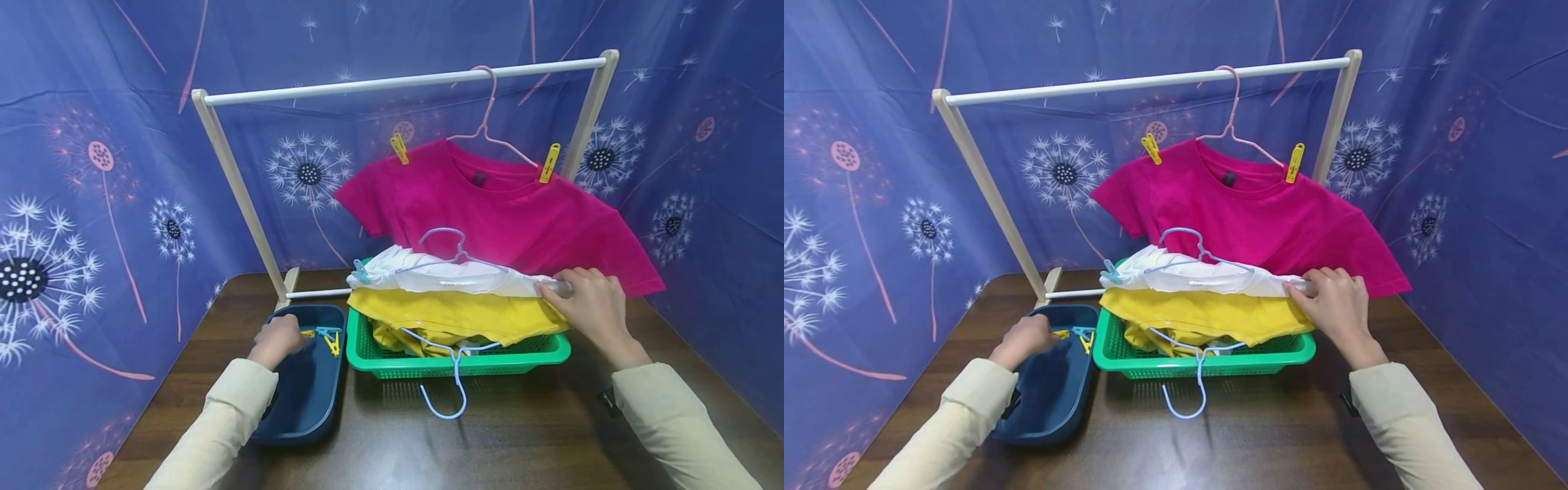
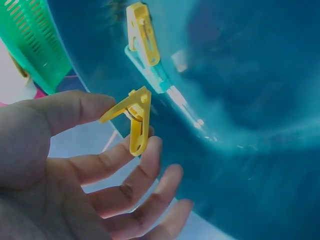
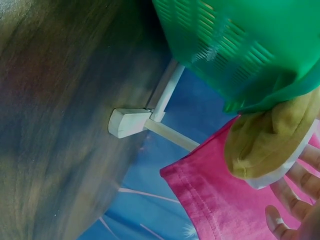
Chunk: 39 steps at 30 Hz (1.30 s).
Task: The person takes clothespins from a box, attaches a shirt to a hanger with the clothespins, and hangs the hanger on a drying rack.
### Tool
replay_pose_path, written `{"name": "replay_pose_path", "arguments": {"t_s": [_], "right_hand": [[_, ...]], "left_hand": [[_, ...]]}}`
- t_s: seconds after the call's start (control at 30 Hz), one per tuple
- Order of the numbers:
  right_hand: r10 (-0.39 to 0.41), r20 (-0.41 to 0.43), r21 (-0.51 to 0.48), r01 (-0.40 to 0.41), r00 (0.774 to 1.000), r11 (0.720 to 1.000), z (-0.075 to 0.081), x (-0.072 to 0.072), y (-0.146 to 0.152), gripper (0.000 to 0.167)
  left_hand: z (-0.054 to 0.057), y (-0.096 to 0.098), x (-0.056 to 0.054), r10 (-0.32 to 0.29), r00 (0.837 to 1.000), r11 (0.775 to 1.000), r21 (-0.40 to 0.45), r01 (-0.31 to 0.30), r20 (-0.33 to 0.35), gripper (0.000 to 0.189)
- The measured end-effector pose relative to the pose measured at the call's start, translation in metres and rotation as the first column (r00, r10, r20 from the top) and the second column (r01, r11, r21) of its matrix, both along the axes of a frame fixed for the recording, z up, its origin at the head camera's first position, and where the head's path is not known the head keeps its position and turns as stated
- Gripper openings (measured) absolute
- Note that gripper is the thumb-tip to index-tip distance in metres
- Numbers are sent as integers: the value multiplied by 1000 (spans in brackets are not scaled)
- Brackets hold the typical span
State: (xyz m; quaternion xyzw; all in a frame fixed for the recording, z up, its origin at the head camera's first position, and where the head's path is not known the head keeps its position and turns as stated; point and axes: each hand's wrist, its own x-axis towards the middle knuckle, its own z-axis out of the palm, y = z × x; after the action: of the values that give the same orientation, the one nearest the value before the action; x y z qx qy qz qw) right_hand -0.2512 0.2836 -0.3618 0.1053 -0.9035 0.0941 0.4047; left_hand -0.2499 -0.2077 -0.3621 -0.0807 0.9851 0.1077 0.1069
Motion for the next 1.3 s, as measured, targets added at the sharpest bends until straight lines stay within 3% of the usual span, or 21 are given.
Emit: {"name": "replay_pose_path", "arguments": {"t_s": [0.17,0.4,0.5,0.6,0.7,0.8,1.07,1.3], "right_hand": [[0,-6,-2,0,1000,1000,0,0,-1,36],[7,-32,-1,-7,999,1000,-1,-2,-1,35],[8,-24,-8,-8,1000,1000,-1,-2,-1,34],[8,-14,-19,-8,1000,1000,-1,-3,-1,33],[7,-6,-25,-7,1000,1000,-1,-3,-1,32],[9,-6,-29,-10,1000,1000,-1,-3,-2,31],[10,-12,-42,-11,1000,999,-1,-3,-2,30],[12,-14,-44,-13,1000,999,-2,-4,-2,29]], "left_hand": [[8,2,3,-15,994,999,33,19,-113,32],[17,8,3,-29,955,997,54,46,-294,40],[21,10,3,-35,930,997,52,58,-366,36],[24,12,3,-44,892,996,49,74,-450,26],[27,14,5,-53,856,995,48,91,-514,28],[31,17,8,-60,832,993,55,107,-552,34],[42,34,18,-80,801,986,70,150,-593,36],[47,48,22,-96,753,981,68,184,-651,36]]}}
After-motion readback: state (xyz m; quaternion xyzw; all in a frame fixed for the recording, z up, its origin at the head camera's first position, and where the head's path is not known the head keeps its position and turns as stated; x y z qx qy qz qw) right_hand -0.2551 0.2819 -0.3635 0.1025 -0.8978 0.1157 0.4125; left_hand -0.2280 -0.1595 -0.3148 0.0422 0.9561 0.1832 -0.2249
